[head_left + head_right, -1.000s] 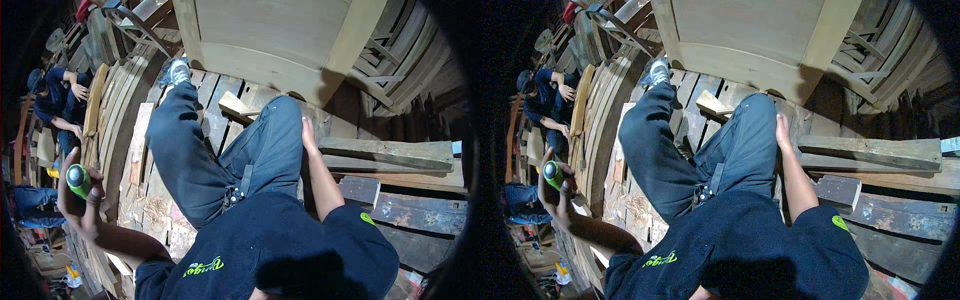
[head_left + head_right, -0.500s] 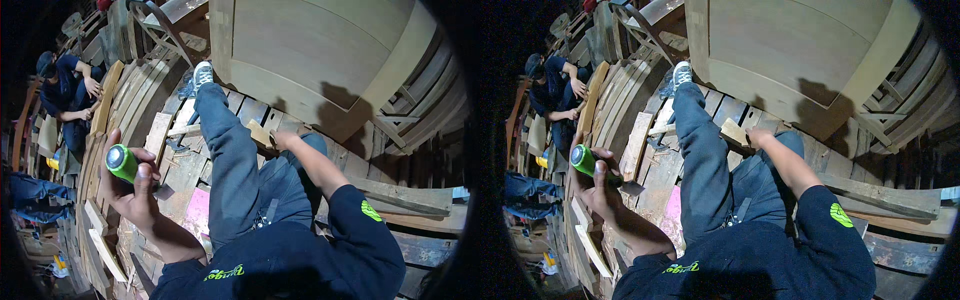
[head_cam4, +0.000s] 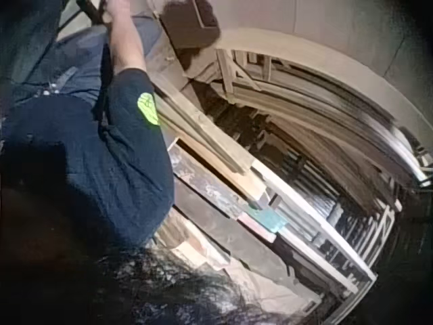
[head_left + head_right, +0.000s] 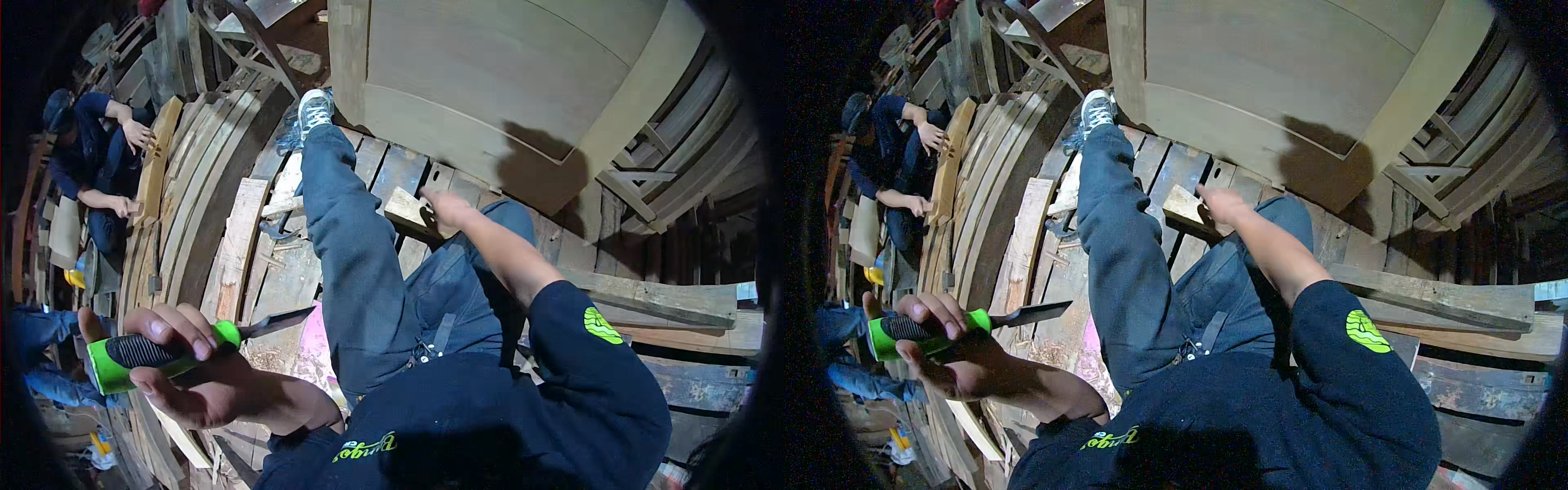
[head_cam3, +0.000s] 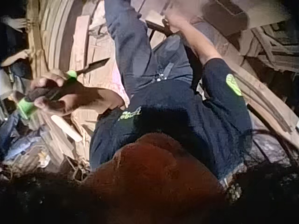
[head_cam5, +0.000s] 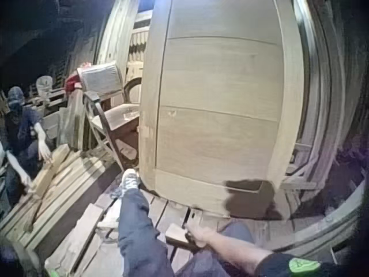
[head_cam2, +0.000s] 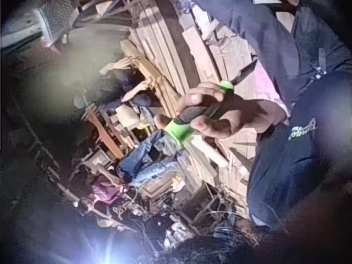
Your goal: Using a hammer and chisel to carve or shape a small piece of wood.
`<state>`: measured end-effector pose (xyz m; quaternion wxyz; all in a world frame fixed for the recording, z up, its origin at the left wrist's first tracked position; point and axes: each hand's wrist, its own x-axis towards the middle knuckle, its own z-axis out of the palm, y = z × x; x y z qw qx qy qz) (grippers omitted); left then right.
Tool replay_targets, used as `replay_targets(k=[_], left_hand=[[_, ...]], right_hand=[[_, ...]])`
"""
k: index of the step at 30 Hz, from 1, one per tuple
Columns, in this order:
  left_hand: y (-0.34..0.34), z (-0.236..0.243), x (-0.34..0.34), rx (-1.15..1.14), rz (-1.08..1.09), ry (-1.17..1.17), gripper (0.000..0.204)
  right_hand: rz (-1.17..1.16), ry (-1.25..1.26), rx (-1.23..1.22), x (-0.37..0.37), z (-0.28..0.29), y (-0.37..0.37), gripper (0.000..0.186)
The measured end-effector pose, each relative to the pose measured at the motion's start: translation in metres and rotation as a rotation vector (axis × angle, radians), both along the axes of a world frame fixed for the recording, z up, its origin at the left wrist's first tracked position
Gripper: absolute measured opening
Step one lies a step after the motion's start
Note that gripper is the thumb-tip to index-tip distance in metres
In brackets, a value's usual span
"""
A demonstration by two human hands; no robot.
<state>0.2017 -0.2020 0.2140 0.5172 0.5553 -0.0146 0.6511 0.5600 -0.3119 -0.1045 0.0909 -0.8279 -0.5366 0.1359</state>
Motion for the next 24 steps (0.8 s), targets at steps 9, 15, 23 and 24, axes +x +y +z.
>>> replay_targets(k=[9,15,23,24], left_hand=[[-0.027,0.004,0.032,-0.046,-0.152,-0.124,0.057],[-0.024,-0.024,0.082,-0.115,-0.226,-0.001,0.060],[-0.040,-0.086,0.153,-0.359,-0.008,0.225,0.058],[-0.042,-0.099,0.156,-0.347,0.030,0.280,0.060]], right_hand=[[-0.500,0.683,0.218,0.011,-0.058,0.018,0.042],[-0.437,0.361,0.027,0.000,-0.049,0.023,0.042],[-0.258,0.644,0.630,0.011,0.031,0.006,0.056],[-0.127,0.754,0.672,-0.003,0.062,0.002,0.061]])
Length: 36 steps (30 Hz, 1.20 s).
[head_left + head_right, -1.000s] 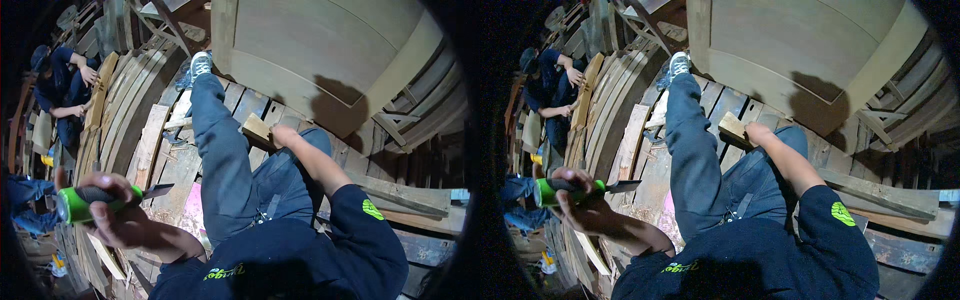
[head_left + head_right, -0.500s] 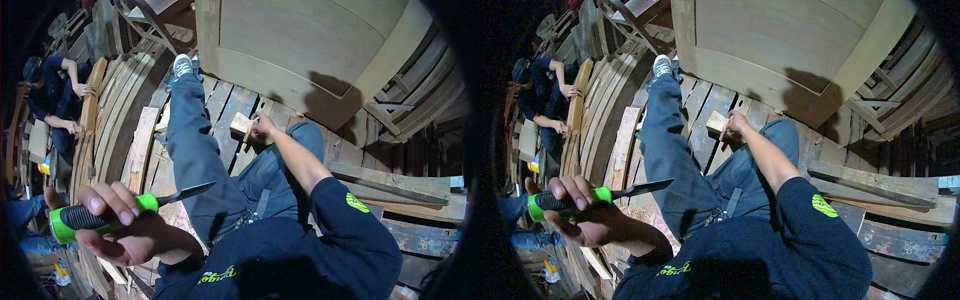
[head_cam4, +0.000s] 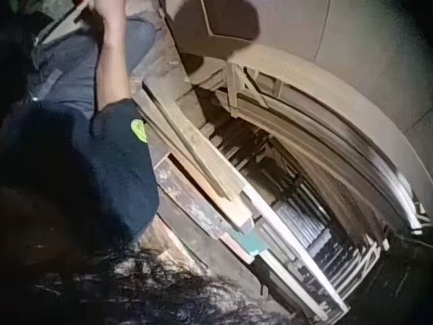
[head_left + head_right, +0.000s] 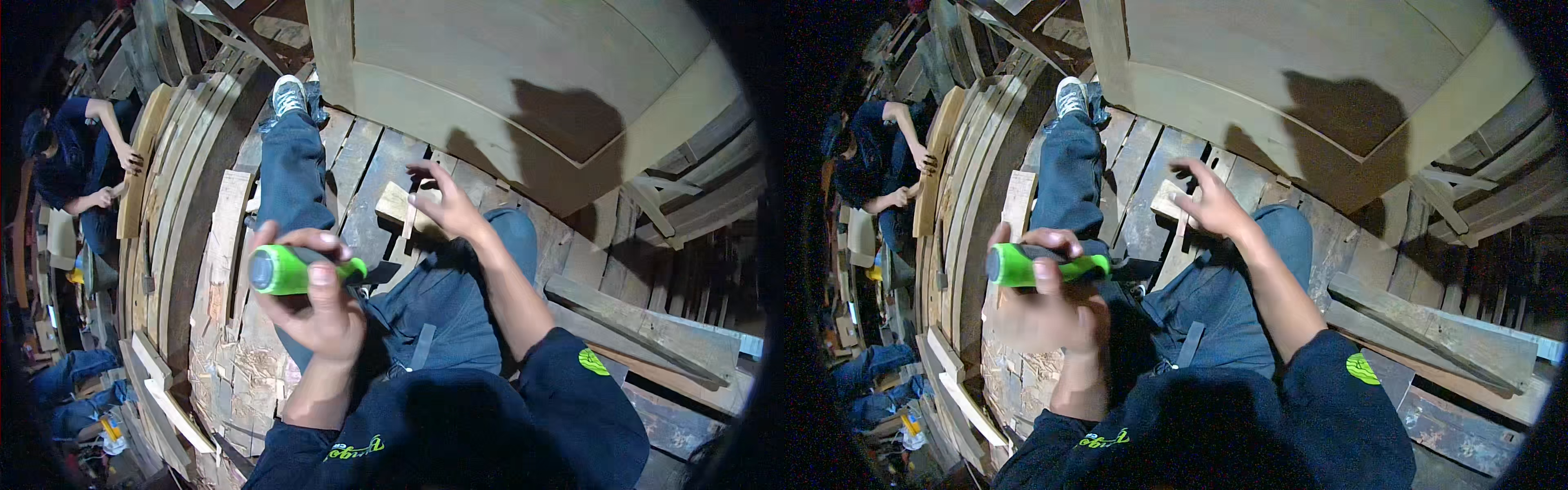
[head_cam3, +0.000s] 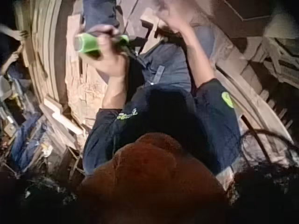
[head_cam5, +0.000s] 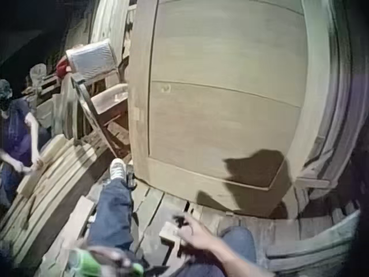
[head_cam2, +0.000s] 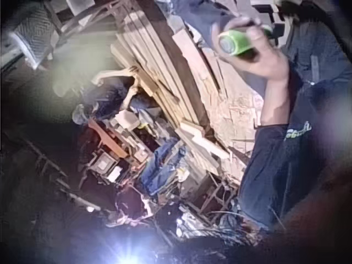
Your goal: Using a hammer and chisel to carve or shape a small piece of wood.
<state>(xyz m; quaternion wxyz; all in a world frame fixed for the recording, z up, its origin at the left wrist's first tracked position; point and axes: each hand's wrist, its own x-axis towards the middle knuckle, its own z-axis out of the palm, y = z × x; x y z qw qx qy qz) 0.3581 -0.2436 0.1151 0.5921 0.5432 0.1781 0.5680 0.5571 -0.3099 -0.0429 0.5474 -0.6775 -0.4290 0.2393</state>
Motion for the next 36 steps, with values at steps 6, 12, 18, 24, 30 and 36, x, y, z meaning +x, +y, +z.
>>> replay_targets(k=[6,12,18,24,30,36], left_hand=[[-0.016,-0.035,0.027,0.479,-0.236,0.310,0.044],[-0.005,-0.007,0.009,0.523,-0.458,0.549,0.053],[0.130,-0.089,-0.041,-0.030,0.216,0.430,0.020],[0.256,-0.307,-0.122,-1.110,0.055,0.590,0.032],[0.288,-0.347,-0.084,-1.065,0.349,0.751,0.033],[0.311,-0.358,-0.108,-0.961,0.246,0.799,0.020]], right_hand=[[0.418,0.059,-0.104,-0.056,0.060,-0.061,0.078],[0.276,0.567,0.138,-0.061,0.034,-0.068,0.065],[0.079,0.515,0.286,-0.015,0.052,-0.027,0.024],[0.038,0.633,0.506,-0.024,0.006,0.002,0.018],[0.041,0.694,0.449,-0.026,0.000,-0.010,0.018],[-0.101,0.858,0.457,-0.026,0.002,0.010,0.017]])
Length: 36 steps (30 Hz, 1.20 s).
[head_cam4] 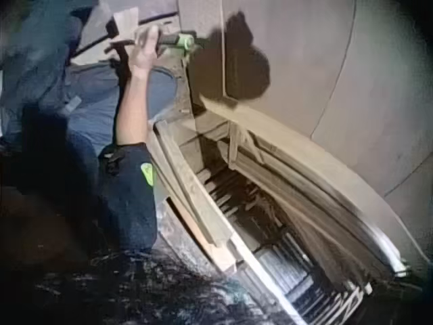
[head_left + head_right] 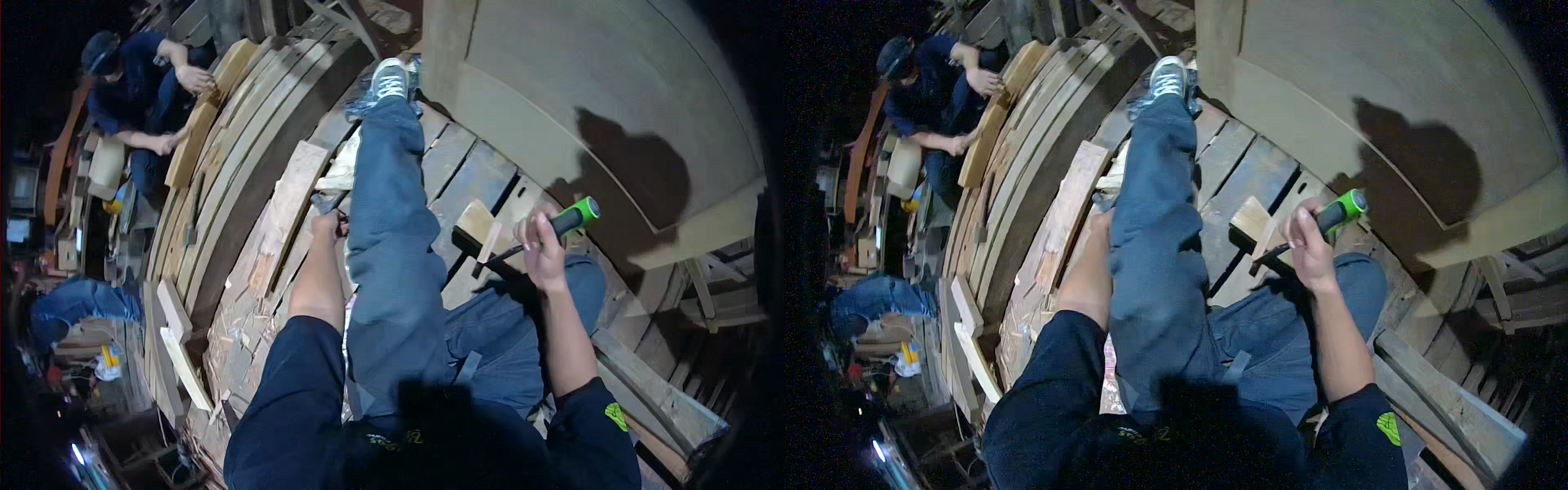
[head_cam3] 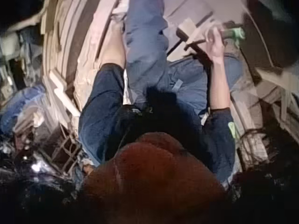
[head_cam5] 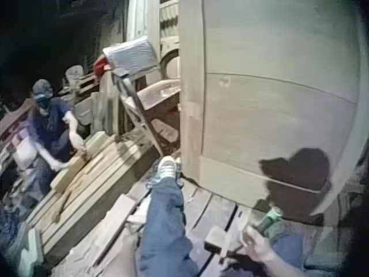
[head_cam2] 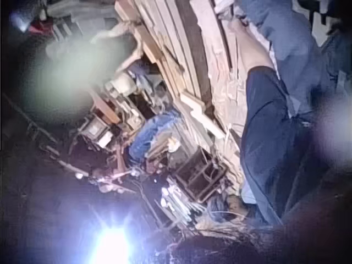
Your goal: Using a hammer and chisel to carve or shape a small piece of wood.
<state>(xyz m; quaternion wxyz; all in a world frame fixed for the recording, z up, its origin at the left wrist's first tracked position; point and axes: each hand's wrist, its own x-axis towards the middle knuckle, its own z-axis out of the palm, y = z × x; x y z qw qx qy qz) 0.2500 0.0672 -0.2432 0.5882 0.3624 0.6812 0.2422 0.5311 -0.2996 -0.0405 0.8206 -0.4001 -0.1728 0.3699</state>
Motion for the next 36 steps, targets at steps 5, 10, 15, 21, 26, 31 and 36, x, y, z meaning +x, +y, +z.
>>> replay_targets(k=[5,10,15,21,26,31,36], left_hand=[[0.026,-0.031,-0.007,-0.098,-0.058,-0.054,0.016],[0.035,-0.030,-0.030,-0.251,-0.036,-0.361,0.013],[-0.020,-0.024,0.009,-0.213,-0.131,-0.134,0.015],[-0.058,-0.034,0.027,-0.302,0.017,-0.428,0.009],[-0.097,-0.028,0.069,-0.212,0.136,-0.334,0.009],[-0.104,-0.002,0.053,-0.270,0.008,-0.435,0.008],[-0.132,0.015,0.044,-0.232,0.103,-0.502,0.008]], right_hand=[[-0.003,-0.008,0.051,0.011,0.001,-0.008,0.017],[-0.025,0.013,0.036,0.004,0.005,-0.006,0.020],[-0.006,-0.031,0.001,0.004,-0.006,-0.009,0.020],[-0.009,-0.074,-0.011,0.009,-0.019,-0.011,0.018],[-0.039,-0.050,-0.018,0.021,-0.032,-0.019,0.015],[-0.009,0.014,-0.015,0.013,-0.024,-0.004,0.014],[0.030,0.073,0.077,0.019,-0.037,-0.007,0.015]])
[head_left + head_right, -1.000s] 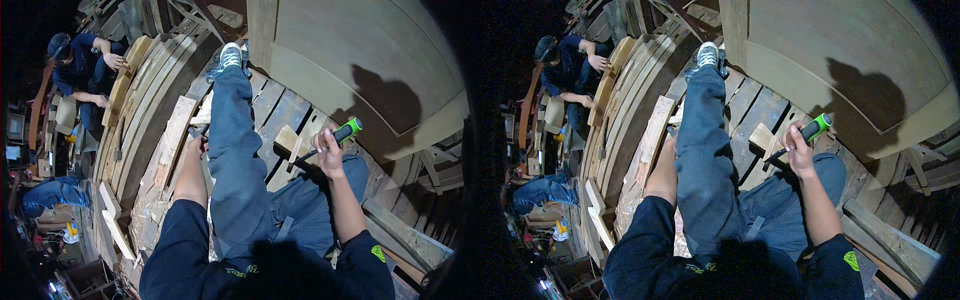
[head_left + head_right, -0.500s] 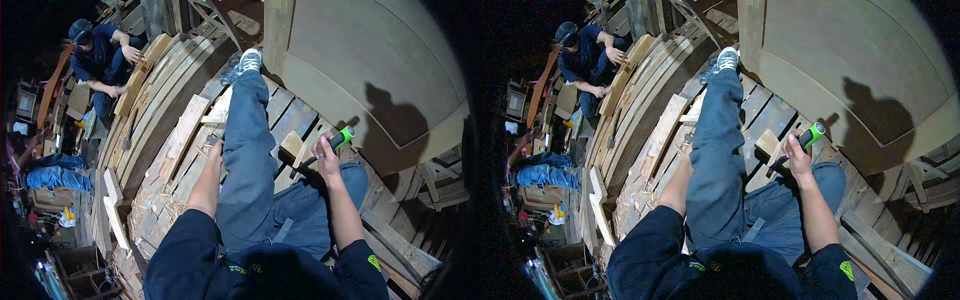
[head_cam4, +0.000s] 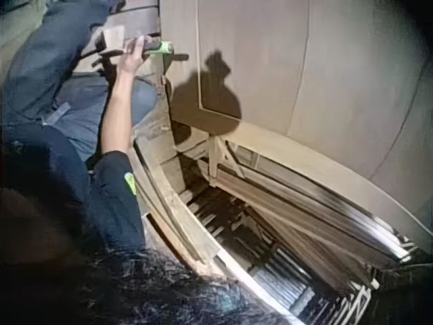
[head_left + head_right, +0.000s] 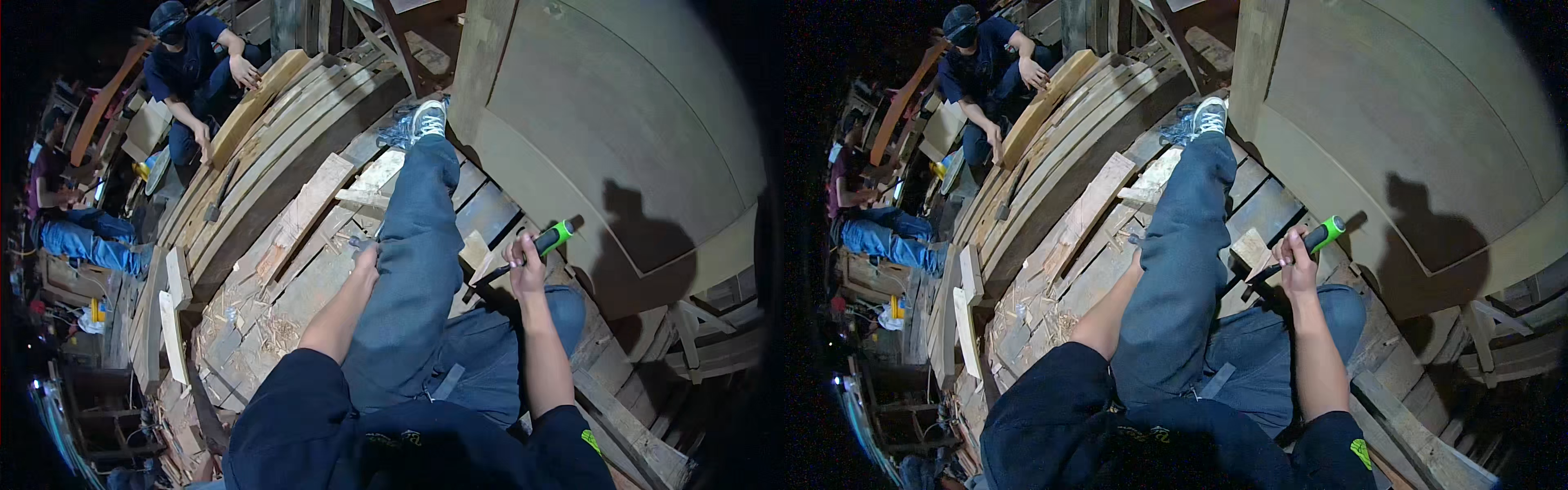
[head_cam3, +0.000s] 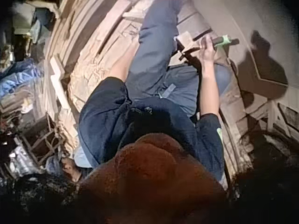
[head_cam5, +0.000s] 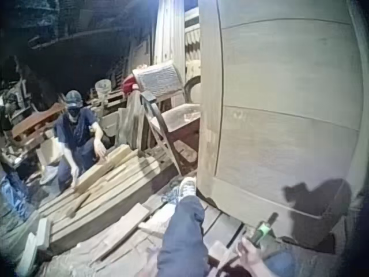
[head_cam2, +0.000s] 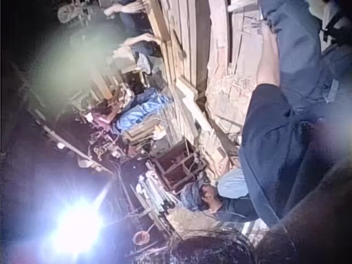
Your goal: Using a hammer and chisel to carve or shape a small piece of wood.
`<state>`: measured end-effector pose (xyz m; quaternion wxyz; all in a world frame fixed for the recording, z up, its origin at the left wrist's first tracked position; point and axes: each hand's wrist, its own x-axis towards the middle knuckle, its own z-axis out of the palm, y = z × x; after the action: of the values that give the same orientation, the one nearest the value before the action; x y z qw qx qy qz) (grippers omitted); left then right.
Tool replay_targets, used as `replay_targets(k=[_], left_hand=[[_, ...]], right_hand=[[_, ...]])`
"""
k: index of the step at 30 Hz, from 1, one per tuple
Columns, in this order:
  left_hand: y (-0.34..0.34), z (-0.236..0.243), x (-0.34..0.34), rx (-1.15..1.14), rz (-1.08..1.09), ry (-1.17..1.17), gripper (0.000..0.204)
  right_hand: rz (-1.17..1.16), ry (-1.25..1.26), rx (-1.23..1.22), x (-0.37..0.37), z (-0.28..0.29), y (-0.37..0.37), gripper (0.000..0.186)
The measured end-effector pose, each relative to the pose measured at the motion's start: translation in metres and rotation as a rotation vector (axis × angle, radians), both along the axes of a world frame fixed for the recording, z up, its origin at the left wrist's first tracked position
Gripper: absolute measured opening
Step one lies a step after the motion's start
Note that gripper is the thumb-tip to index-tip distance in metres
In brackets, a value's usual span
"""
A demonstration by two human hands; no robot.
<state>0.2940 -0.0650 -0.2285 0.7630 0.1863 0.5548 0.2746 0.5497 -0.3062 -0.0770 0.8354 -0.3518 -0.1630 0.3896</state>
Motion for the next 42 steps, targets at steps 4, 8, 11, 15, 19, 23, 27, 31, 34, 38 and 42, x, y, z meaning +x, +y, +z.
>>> replay_targets(k=[4,8,11,15,19,23,27,31,34,38,42], left_hand=[[-0.007,0.040,-0.028,-0.011,0.099,0.239,0.013],[-0.030,0.067,-0.110,0.063,0.070,0.254,0.015],[-0.040,0.114,-0.162,0.284,0.024,0.465,0.021],[-0.037,0.190,-0.194,0.680,-0.020,0.740,0.024],[-0.024,0.233,-0.201,0.948,-0.147,1.161,0.030],[-0.011,0.219,-0.182,0.921,-0.410,1.281,0.038],[-0.008,0.159,-0.152,0.755,-0.923,1.405,0.038],[-0.017,0.109,-0.128,0.702,-1.068,1.474,0.044],[-0.019,0.097,-0.130,0.730,-1.031,1.466,0.045],[-0.011,0.053,-0.165,0.945,-0.837,0.983,0.046],[-0.058,0.075,-0.181,0.974,-0.605,0.731,0.046]], right_hand=[[0.000,-0.014,0.022,0.005,0.002,-0.002,0.012],[0.025,-0.027,0.058,0.008,0.012,0.000,0.014],[0.025,-0.016,0.041,0.006,0.004,-0.003,0.015],[0.019,-0.016,0.038,0.003,0.008,-0.008,0.016],[0.051,-0.066,0.072,-0.004,0.023,-0.008,0.018],[0.085,-0.092,0.119,-0.010,0.030,-0.009,0.017],[0.060,-0.117,0.096,-0.013,0.026,-0.012,0.019],[0.059,-0.126,0.110,-0.013,0.027,-0.011,0.020],[-0.033,-0.103,0.094,-0.006,0.029,-0.022,0.017],[-0.025,0.026,0.158,0.014,0.030,-0.032,0.018],[-0.096,-0.028,0.180,0.006,0.030,-0.017,0.012]])
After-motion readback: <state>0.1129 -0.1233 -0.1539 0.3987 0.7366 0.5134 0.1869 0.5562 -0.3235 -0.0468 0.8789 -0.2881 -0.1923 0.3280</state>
